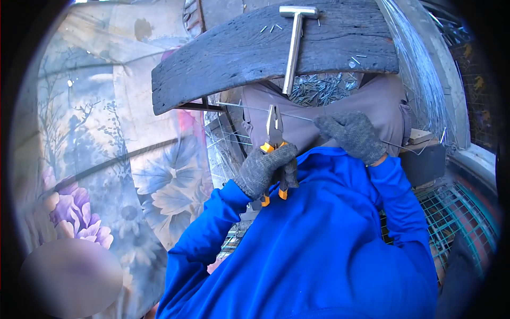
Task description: Shaping and cutting metal wire using pliers and a hammer on a wooden block.
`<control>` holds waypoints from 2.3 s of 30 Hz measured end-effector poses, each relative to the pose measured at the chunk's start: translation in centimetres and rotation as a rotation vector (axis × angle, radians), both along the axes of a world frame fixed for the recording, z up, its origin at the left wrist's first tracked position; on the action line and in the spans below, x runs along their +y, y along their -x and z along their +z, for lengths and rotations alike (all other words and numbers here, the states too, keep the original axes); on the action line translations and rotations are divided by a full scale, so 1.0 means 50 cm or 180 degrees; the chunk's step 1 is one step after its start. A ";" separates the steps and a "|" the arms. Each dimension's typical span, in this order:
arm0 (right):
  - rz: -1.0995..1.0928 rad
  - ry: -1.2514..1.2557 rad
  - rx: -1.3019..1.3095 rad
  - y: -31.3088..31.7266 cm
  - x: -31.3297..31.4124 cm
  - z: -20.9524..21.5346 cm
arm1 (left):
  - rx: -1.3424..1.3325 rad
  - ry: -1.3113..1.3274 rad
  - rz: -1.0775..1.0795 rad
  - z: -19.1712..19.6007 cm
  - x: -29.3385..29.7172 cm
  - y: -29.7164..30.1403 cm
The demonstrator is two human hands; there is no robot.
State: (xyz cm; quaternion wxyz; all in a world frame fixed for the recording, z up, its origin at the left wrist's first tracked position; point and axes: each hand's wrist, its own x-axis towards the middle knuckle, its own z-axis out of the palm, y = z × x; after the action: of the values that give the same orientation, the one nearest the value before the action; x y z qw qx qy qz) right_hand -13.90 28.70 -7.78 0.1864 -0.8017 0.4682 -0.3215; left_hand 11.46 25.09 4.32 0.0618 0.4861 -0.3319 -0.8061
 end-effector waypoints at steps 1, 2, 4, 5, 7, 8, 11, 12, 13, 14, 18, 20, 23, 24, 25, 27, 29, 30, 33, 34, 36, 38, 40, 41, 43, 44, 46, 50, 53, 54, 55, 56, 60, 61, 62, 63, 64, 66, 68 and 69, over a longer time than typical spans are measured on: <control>-0.0052 0.0002 0.0021 -0.007 0.001 -0.001 | -0.0058 0.0030 0.0034 -0.002 -0.003 -0.001; -0.0103 0.0004 0.0042 -0.011 0.001 -0.003 | -0.0054 0.0035 0.0032 -0.001 -0.005 -0.001; -0.0100 -0.0017 0.0015 -0.014 -0.002 -0.009 | -0.0170 0.0156 -0.0027 0.006 -0.009 -0.001; -0.0101 -0.0035 -0.0002 -0.015 -0.004 -0.011 | -0.0177 0.0156 -0.0022 0.007 -0.010 0.001; -0.0118 -0.0158 0.0102 -0.013 0.000 -0.003 | -0.0690 0.0236 -0.0088 0.005 -0.010 0.009; -0.0140 -0.0280 0.0202 -0.013 0.002 0.002 | -0.0682 0.0236 -0.0083 0.004 -0.013 0.006; -0.0329 -0.0131 0.0104 -0.024 0.005 0.011 | -0.0047 -0.0027 0.0071 -0.020 -0.020 -0.019; -0.0331 -0.0136 0.0097 -0.025 0.008 0.017 | -0.0026 -0.0120 0.0209 -0.032 -0.018 -0.024; -0.0316 -0.0185 0.0334 -0.025 0.010 0.024 | -0.0005 -0.0212 0.0348 -0.040 -0.016 -0.030; -0.0301 -0.0234 0.0571 -0.026 0.011 0.028 | -0.0012 -0.0215 0.0346 -0.041 -0.013 -0.037; 0.0016 0.0071 0.0503 -0.008 0.005 0.013 | 0.0463 -0.0355 0.0055 -0.021 -0.015 -0.039; 0.0218 0.0184 0.0196 -0.004 0.004 0.006 | 0.0356 -0.0028 -0.0305 -0.009 -0.020 -0.042; 0.0892 -0.0336 -0.0383 0.017 -0.024 0.045 | 0.0170 0.0244 -0.0679 0.012 -0.026 -0.045; 0.0900 -0.0330 -0.0385 0.019 -0.033 0.059 | 0.0055 0.0350 -0.0860 0.015 -0.025 -0.049; 0.0922 -0.0559 -0.0712 0.019 -0.042 0.074 | -0.0062 0.0456 -0.1038 0.018 -0.025 -0.052; 0.0960 -0.1020 -0.1351 0.017 -0.062 0.106 | -0.0200 0.0547 -0.1184 0.029 -0.027 -0.053; 0.0988 -0.1482 -0.1977 0.012 -0.086 0.135 | -0.0330 0.0642 -0.1328 0.027 -0.025 -0.055; 0.1023 -0.1469 -0.1976 0.005 -0.101 0.149 | -0.0259 0.0692 -0.1223 0.022 -0.018 -0.058; 0.0989 -0.2555 -0.2564 -0.031 -0.155 0.183 | -0.0197 0.0633 -0.1210 0.026 -0.017 -0.043; 0.1375 -0.2331 -0.2442 -0.052 -0.179 0.194 | -0.0246 0.0523 -0.1270 0.032 -0.016 -0.038; 0.1763 -0.2091 -0.2313 -0.088 -0.221 0.204 | -0.0250 0.0570 -0.1337 0.028 -0.009 -0.042; 0.2661 -0.0720 -0.2219 -0.109 -0.256 0.200 | -0.0131 0.0554 -0.1403 0.025 -0.005 -0.040; 0.3118 -0.0036 -0.2137 -0.136 -0.270 0.219 | -0.0097 0.0638 -0.1437 0.029 -0.003 -0.040; 0.3317 -0.1515 -0.2239 -0.143 -0.275 0.231 | -0.0063 0.0720 -0.1484 0.030 -0.002 -0.041; 0.3396 -0.3040 -0.2244 -0.155 -0.276 0.243 | -0.0060 0.0699 -0.1346 0.022 0.010 -0.048; 0.3636 -0.2914 -0.2293 -0.162 -0.275 0.240 | -0.0073 0.0677 -0.1223 0.020 0.015 -0.049; 0.3874 -0.2795 -0.2341 -0.169 -0.270 0.249 | 0.0004 0.0647 -0.1214 0.032 0.013 -0.047; 0.3375 -0.3597 -0.2186 -0.171 -0.264 0.266 | 0.0282 0.0766 -0.1458 0.034 0.006 -0.040; 0.3132 -0.3497 -0.1962 -0.174 -0.261 0.276 | 0.0593 0.0389 -0.1128 0.025 0.011 -0.045; 0.2931 -0.3348 -0.1880 -0.172 -0.260 0.280 | 0.0606 0.0387 -0.1138 0.029 0.008 -0.042; 0.2917 -0.3353 -0.1877 -0.169 -0.259 0.277 | 0.0493 0.0362 -0.1209 0.036 0.003 -0.038; 0.2857 -0.3315 -0.2072 -0.166 -0.257 0.272 | 0.0379 0.0338 -0.1279 0.039 -0.001 -0.036; 0.2726 -0.3279 -0.2112 -0.167 -0.257 0.280 | 0.0298 0.0403 -0.1416 0.040 -0.002 -0.038; 0.2726 -0.3281 -0.2117 -0.169 -0.256 0.278 | 0.0284 0.0387 -0.1333 0.040 0.003 -0.038; 0.2714 -0.3208 -0.2186 -0.171 -0.255 0.275 | 0.0270 0.0371 -0.1250 0.041 0.007 -0.037; 0.2704 -0.3132 -0.2253 -0.172 -0.254 0.273 | 0.0267 0.0370 -0.1250 0.042 0.008 -0.037; 0.2705 -0.3131 -0.2255 -0.172 -0.253 0.273 | 0.0269 0.0362 -0.1214 0.043 0.010 -0.036; 0.2383 -0.3101 -0.2294 -0.170 -0.249 0.271 | 0.0273 0.0353 -0.1182 0.041 0.009 -0.036; 0.2339 -0.2969 -0.2241 -0.167 -0.249 0.270 | 0.0226 0.0447 -0.1368 0.036 0.005 -0.037; 0.2310 -0.2838 -0.2187 -0.167 -0.250 0.269 | 0.0223 0.0447 -0.1366 0.034 0.006 -0.039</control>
State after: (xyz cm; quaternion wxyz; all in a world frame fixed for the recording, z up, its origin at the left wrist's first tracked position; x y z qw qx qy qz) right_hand -5.57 16.22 5.69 0.7346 -0.6066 0.1709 -0.2512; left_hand 13.41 25.40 6.00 -0.0659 0.3706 -0.4807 -0.7920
